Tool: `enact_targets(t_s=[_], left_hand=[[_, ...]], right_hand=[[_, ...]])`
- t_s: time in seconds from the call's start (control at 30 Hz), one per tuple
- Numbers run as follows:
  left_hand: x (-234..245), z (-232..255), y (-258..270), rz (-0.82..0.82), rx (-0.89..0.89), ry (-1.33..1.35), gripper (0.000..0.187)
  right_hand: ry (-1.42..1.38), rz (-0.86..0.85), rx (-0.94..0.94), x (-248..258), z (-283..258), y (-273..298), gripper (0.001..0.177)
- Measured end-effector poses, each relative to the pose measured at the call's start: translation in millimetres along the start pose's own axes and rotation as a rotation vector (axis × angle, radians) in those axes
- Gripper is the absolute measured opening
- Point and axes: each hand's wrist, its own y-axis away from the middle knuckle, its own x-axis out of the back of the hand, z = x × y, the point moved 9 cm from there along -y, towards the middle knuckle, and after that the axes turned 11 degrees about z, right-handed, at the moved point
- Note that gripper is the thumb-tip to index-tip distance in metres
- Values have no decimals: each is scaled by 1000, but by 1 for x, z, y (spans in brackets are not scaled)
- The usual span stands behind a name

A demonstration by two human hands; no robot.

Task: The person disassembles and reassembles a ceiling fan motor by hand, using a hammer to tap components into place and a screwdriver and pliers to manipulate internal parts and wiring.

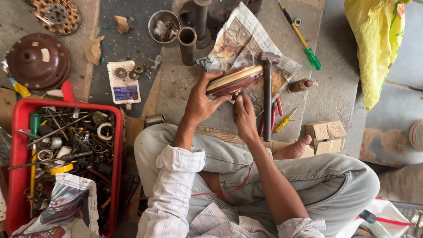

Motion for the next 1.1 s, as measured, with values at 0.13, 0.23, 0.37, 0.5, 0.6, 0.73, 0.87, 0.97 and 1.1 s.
enact_targets(t_s=[0.13, 0.23, 0.37, 0.5, 0.6, 0.73, 0.87, 0.97, 1.1], left_hand=[[-7, 18, -4, -18, -128, -118, 85], [-15, 9, -4, -38, -101, -238, 89], [-1, -6, 3, 21, -17, -186, 68], [0, -3, 5, 9, -17, -137, 61], [-3, -9, 2, 27, -8, -136, 62], [1, -8, -1, 48, 62, -90, 60], [0, -2, -1, 45, 11, -130, 60], [3, -4, -2, 46, 51, -98, 60], [5, -12, -5, -6, 181, -111, 57]], right_hand=[[553, 169, 192, 11, -13, -2, 32], [641, 132, 337, -1, -6, 0, 34], [-270, 77, -584, -10, 76, 0, 31], [-448, -47, -771, -15, 66, 4, 37], [245, 104, -153, 3, 11, 0, 32], [761, 212, 643, -19, -82, 27, 30], [758, 169, 400, -18, -61, 15, 26], [481, 136, -22, -3, -14, 4, 37], [33, 109, -397, -4, 28, 1, 46]])
